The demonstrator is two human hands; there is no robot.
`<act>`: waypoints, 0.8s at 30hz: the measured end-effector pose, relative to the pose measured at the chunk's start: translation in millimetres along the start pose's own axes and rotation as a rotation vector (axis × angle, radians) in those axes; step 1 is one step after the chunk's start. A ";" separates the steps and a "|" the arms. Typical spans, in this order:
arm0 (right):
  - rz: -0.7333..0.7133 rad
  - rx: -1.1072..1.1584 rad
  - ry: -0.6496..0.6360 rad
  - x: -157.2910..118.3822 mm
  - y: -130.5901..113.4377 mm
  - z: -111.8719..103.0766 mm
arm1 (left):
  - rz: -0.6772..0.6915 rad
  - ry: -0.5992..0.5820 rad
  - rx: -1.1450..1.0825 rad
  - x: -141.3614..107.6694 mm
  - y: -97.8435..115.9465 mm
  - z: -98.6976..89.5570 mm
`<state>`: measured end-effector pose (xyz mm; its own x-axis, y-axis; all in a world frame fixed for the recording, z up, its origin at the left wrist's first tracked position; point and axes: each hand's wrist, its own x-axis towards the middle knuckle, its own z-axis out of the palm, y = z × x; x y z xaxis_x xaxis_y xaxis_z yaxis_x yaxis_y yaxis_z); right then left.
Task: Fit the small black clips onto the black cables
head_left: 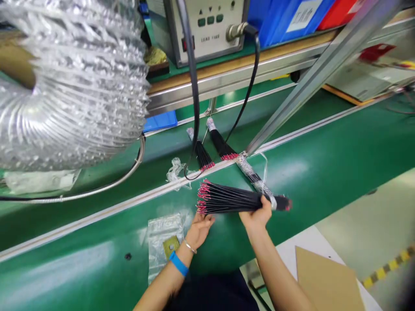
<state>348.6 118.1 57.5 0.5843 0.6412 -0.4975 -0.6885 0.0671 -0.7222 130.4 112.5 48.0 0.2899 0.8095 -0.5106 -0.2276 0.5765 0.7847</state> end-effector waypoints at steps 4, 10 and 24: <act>0.103 -0.423 -0.049 -80.4 34.6 -72.3 | -0.186 0.075 -0.236 -10.2 -31.4 1.4; -0.029 -1.137 -0.329 -98.5 33.1 -112.4 | -0.328 0.253 -0.386 -22.7 -65.0 -9.4; -0.625 -1.807 -1.072 -44.0 33.1 -57.0 | -0.383 0.324 -0.390 -54.5 -59.0 -18.6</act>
<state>324.6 48.6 28.1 -0.3222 0.9315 -0.1686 0.8416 0.2003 -0.5017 110.8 36.4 23.0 0.1356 0.4950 -0.8582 -0.5028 0.7808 0.3709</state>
